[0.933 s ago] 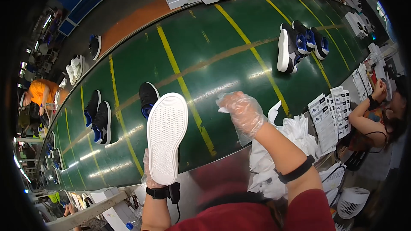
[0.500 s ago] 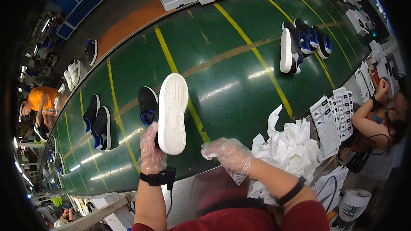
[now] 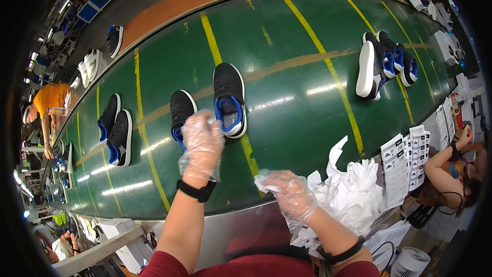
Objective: The recorder uses a cleaning solution and cloth to wipe the soles and sides of shoes on an assembly line.
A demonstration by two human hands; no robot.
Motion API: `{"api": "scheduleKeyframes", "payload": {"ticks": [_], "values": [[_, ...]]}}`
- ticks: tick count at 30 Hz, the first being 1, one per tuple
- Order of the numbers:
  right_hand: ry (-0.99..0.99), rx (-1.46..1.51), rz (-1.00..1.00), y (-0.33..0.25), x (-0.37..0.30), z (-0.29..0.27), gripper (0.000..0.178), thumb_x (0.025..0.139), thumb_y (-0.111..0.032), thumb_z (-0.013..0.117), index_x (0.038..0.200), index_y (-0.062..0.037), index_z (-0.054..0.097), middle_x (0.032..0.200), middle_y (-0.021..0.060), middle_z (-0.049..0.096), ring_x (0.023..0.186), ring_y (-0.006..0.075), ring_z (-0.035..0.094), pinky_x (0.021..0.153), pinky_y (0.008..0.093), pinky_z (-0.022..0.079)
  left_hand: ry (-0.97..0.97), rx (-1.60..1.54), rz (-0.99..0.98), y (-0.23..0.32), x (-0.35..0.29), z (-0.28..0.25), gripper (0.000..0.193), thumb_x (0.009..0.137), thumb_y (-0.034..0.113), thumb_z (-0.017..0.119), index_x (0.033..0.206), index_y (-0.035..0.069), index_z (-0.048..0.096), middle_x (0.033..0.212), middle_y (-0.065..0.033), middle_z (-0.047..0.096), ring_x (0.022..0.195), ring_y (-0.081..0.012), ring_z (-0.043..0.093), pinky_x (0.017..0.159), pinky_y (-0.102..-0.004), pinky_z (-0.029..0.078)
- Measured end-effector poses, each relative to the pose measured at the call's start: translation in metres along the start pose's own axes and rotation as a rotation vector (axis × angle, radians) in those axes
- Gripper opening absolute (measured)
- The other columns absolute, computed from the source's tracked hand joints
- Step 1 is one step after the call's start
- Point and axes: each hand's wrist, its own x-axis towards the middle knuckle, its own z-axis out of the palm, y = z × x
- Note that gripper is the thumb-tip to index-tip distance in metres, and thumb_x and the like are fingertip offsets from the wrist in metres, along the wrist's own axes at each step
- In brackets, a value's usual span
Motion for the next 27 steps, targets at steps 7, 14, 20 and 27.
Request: {"api": "scheduleKeyframes", "payload": {"ticks": [7,14,20,27], "values": [[-0.001,0.027,0.029,-0.015,-0.002,0.002,0.032,0.07,0.007,0.06,0.097,-0.0081,0.068,0.101,0.0138,0.066,0.097,0.0329,0.061,0.087,0.0377,0.049,-0.412,0.034,-0.769,-0.074,-0.033,-0.053,0.045,0.072,0.025,0.076,0.098,-0.008,0.059,0.087,-0.0223,0.064,0.08,-0.0355,0.063,0.076,-0.0417,0.05],[0.021,0.114,0.062,-0.058,0.0,0.015,0.037,0.069,0.01,0.062,0.1,-0.0088,0.066,0.102,0.0154,0.066,0.1,0.0297,0.062,0.088,0.0354,0.049,0.209,-1.334,-1.101,-0.107,-0.104,-0.076,0.012,0.072,0.008,0.069,0.079,-0.001,0.064,0.084,-0.0099,0.065,0.075,-0.0205,0.063,0.076,-0.032,0.051],[-0.009,-0.06,-0.172,-0.108,0.055,0.017,0.027,0.077,0.001,0.057,0.102,-0.0071,0.065,0.104,0.0154,0.066,0.102,0.0296,0.062,0.09,0.0345,0.047,-0.035,-1.676,-1.157,-0.049,-0.148,-0.121,0.016,0.084,0.016,0.065,0.079,0.001,0.064,0.076,-0.0041,0.065,0.067,-0.0123,0.061,0.063,-0.0271,0.051],[0.048,-0.202,-0.178,-0.107,0.119,0.059,0.025,0.079,-0.002,0.06,0.1,-0.0123,0.067,0.105,0.0104,0.065,0.097,0.0293,0.06,0.088,0.037,0.047,-0.108,-1.734,-1.222,-0.016,-0.175,-0.148,0.013,0.086,0.016,0.067,0.081,0.004,0.062,0.075,-0.0021,0.063,0.066,-0.011,0.061,0.06,-0.0246,0.051]]}}
